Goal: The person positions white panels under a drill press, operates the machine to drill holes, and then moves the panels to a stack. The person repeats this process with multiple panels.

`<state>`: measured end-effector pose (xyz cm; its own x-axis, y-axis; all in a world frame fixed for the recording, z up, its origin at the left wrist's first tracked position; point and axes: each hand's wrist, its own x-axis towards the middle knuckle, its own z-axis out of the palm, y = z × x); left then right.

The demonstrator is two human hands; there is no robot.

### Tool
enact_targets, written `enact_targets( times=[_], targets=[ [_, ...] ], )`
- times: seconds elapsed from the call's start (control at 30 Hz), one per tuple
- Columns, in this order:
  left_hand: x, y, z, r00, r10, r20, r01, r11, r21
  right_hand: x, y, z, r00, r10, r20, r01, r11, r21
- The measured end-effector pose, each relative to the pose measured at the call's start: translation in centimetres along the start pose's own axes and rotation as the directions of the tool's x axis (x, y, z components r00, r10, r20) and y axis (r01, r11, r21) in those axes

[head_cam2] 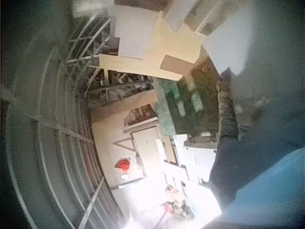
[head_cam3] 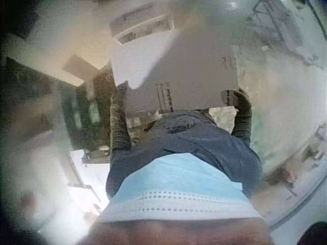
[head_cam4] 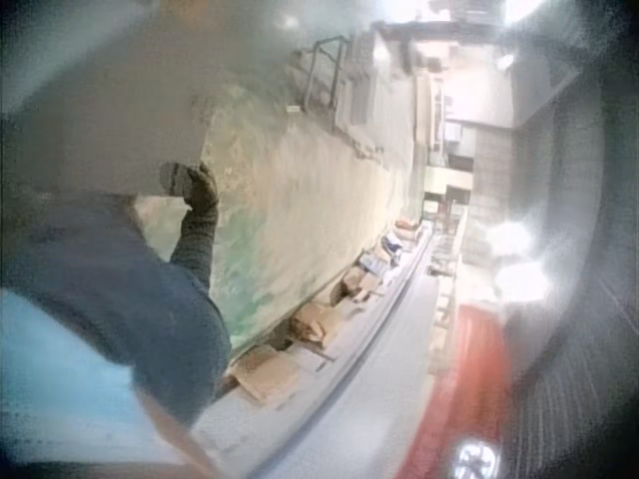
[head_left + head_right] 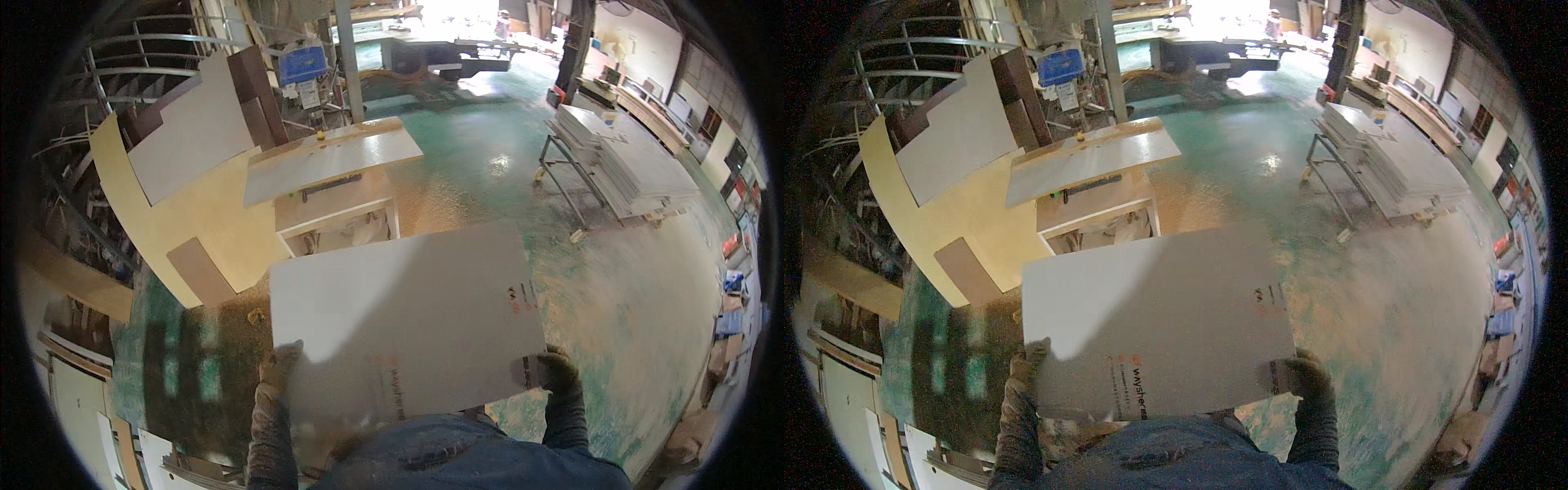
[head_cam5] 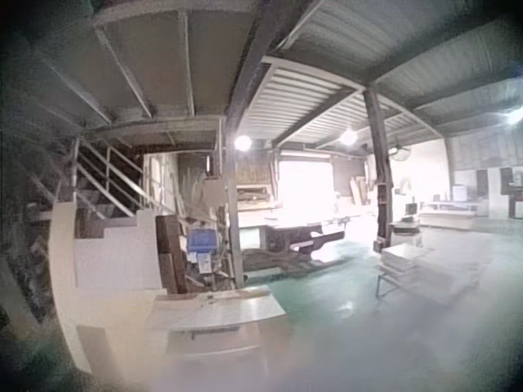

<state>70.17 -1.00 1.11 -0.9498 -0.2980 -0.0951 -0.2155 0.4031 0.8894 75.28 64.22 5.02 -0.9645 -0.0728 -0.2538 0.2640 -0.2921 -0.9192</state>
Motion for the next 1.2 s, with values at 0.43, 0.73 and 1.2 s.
enact_targets(
  times=[0.43, 0.73, 1.2],
  targets=[
    [25.2, -4.2, 7.1, 0.994, -0.023, 0.11, -0.01, 0.957, 0.29, 31.9, -5.4, -2.4, 0.982, 0.119, -0.144, -0.162, 0.927, -0.338],
    [36.2, -1.0, 6.3, 0.898, -0.392, -0.199, 0.438, 0.758, 0.483, 46.6, -6.9, 0.3, 0.978, 0.186, -0.09, -0.204, 0.932, -0.3],
    [48.4, -2.7, 10.3, 0.886, -0.45, -0.108, 0.44, 0.892, -0.104, 55.6, -7.9, 5.6, 0.899, 0.354, -0.258, -0.435, 0.655, -0.619]
  ],
)
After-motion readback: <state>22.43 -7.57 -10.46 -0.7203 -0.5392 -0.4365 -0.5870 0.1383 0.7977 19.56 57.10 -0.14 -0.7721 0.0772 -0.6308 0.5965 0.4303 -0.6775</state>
